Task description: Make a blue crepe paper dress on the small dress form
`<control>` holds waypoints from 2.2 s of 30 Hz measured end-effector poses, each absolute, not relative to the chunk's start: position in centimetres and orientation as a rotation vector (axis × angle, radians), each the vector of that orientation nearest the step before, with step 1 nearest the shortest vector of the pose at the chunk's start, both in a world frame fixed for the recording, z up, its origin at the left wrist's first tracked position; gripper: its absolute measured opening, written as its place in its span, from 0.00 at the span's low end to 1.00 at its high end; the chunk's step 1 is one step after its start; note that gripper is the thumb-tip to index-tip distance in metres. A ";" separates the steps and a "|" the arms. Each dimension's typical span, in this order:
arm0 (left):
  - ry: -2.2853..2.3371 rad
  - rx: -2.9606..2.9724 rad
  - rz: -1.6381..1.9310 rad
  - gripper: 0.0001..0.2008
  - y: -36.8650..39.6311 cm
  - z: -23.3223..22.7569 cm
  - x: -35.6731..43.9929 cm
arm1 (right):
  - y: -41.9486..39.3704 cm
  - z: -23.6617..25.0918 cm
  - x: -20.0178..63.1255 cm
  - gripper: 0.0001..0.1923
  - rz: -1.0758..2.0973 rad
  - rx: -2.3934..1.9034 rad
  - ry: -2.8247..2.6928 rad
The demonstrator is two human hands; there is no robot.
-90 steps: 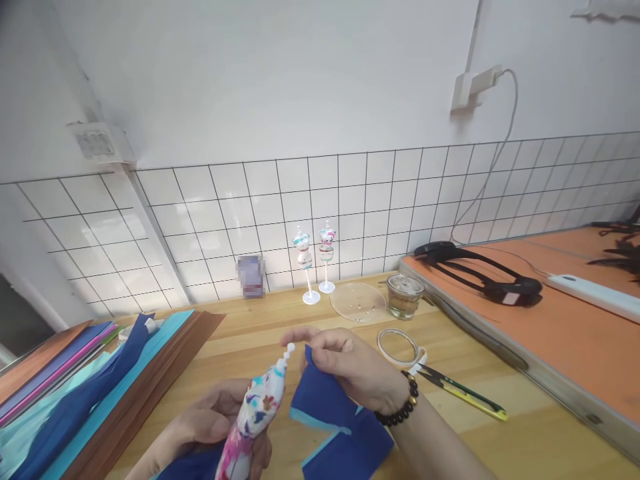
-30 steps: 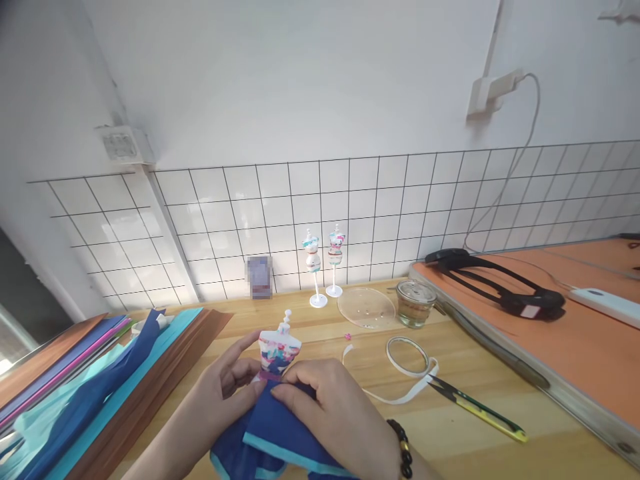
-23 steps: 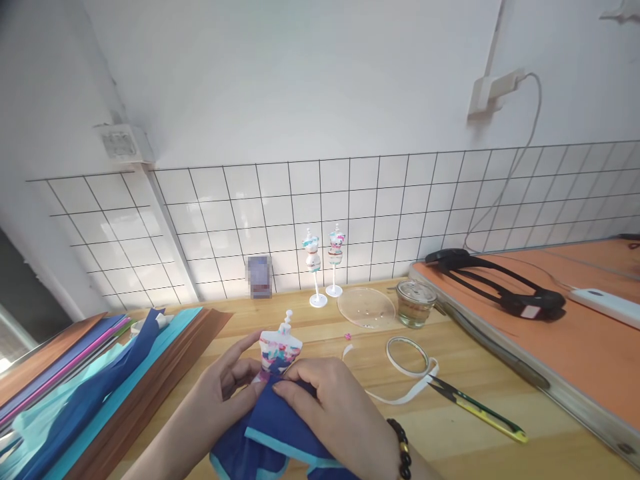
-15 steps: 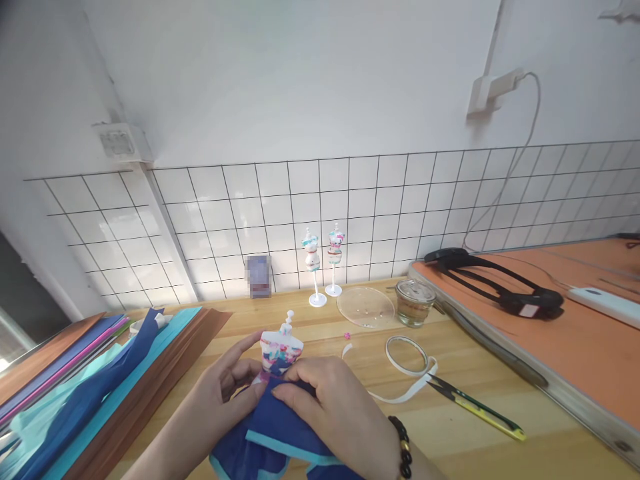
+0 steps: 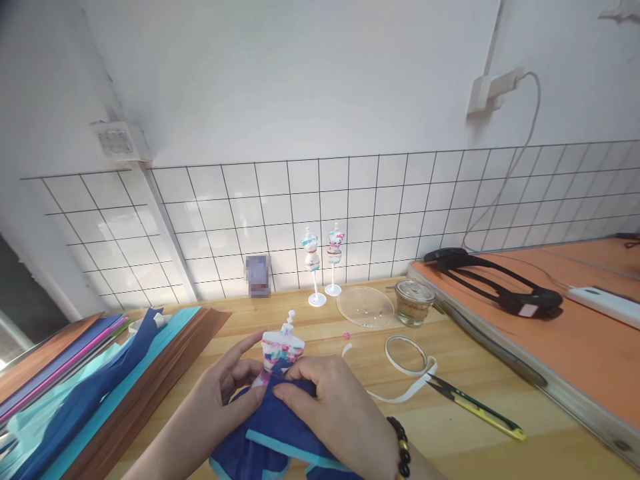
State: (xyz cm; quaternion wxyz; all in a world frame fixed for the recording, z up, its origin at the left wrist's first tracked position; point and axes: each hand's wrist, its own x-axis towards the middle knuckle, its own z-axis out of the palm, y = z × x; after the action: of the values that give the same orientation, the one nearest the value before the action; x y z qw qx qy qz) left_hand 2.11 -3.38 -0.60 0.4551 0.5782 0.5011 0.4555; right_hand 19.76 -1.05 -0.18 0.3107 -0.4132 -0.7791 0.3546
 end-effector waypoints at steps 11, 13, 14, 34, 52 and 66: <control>1.222 1.438 1.131 0.32 -3.3 -0.6 2.2 | -0.9 -0.1 19.5 0.11 0.966 -1.077 -2.000; 1.219 1.438 1.126 0.32 -3.3 -0.6 2.2 | -0.9 -0.1 19.5 0.11 0.961 -1.088 -2.002; 1.217 1.437 1.123 0.32 -3.3 -0.6 2.1 | -0.9 -0.2 19.5 0.11 0.960 -1.097 -2.003; 1.379 1.548 1.206 0.29 -3.8 -0.3 2.8 | -1.4 0.0 19.6 0.12 0.924 -1.071 -2.075; 1.358 1.547 1.291 0.29 -3.6 -1.1 2.4 | -1.4 0.5 20.0 0.09 0.947 -1.016 -2.064; 1.344 1.562 1.281 0.29 -3.9 -0.9 2.7 | -1.7 0.8 20.0 0.08 0.969 -0.774 -2.082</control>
State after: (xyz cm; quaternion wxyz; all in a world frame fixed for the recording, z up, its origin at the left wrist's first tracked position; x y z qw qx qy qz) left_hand 2.71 -3.86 -0.94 0.3502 0.6030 0.5190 0.4944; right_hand 19.98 -1.72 0.82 0.3513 -0.2991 -0.8044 0.3742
